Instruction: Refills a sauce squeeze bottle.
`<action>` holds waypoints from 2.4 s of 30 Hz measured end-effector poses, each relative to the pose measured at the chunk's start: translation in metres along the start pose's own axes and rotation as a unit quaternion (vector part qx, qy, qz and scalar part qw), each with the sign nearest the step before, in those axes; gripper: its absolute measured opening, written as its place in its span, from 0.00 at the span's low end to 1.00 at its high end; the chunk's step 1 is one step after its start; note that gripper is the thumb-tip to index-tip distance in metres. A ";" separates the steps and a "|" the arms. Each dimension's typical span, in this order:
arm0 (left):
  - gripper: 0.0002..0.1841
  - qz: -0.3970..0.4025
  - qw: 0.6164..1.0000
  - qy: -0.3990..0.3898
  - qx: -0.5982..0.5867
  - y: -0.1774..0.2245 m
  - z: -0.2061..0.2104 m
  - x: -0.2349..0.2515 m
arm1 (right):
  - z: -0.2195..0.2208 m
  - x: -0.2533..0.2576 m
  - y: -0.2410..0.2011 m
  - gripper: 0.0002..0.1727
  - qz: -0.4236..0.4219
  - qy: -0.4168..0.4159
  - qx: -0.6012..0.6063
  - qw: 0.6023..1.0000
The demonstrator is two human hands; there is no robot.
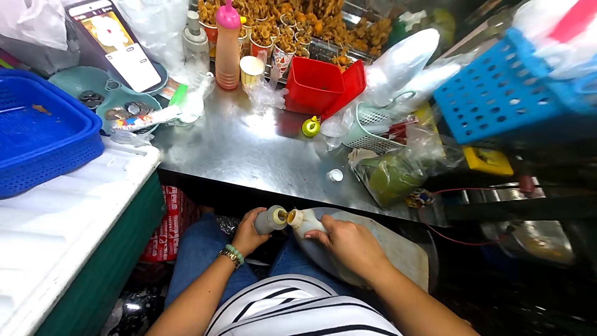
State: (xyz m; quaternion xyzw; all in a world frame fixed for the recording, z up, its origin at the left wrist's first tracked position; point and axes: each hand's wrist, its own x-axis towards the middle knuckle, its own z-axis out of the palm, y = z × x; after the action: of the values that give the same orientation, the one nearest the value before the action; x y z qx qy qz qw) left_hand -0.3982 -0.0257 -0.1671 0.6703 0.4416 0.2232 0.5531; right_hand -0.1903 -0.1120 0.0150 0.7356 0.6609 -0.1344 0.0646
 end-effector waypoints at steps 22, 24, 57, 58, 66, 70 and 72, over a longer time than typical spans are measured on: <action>0.44 0.012 1.000 0.003 0.007 0.000 0.001 -0.001 | -0.001 0.001 -0.003 0.33 0.001 -0.009 0.003 1.000; 0.44 0.013 1.000 0.005 0.006 0.000 0.001 -0.001 | 0.000 0.001 -0.003 0.33 -0.001 -0.004 0.001 1.000; 0.44 0.011 1.000 0.012 -0.001 -0.003 0.000 -0.002 | -0.003 0.003 -0.006 0.35 0.013 -0.039 -0.001 0.999; 0.44 0.012 1.000 0.012 0.001 -0.003 0.001 -0.002 | -0.003 0.003 -0.006 0.35 0.013 -0.037 0.000 0.999; 0.44 0.013 1.000 0.016 -0.002 -0.002 0.002 -0.002 | -0.003 0.003 -0.006 0.34 0.008 -0.030 -0.006 1.000; 0.44 0.018 1.000 0.017 0.001 -0.003 0.002 -0.002 | -0.001 0.002 -0.006 0.34 0.007 -0.025 -0.004 1.000; 0.44 0.015 1.000 0.016 0.000 -0.002 0.002 -0.002 | -0.002 0.002 -0.007 0.34 0.009 -0.029 -0.003 1.000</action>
State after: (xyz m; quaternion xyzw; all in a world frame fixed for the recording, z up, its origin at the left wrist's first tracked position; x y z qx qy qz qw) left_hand -0.3986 -0.0283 -0.1692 0.6731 0.4397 0.2422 0.5430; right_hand -0.1963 -0.1085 0.0170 0.7372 0.6522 -0.1533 0.0872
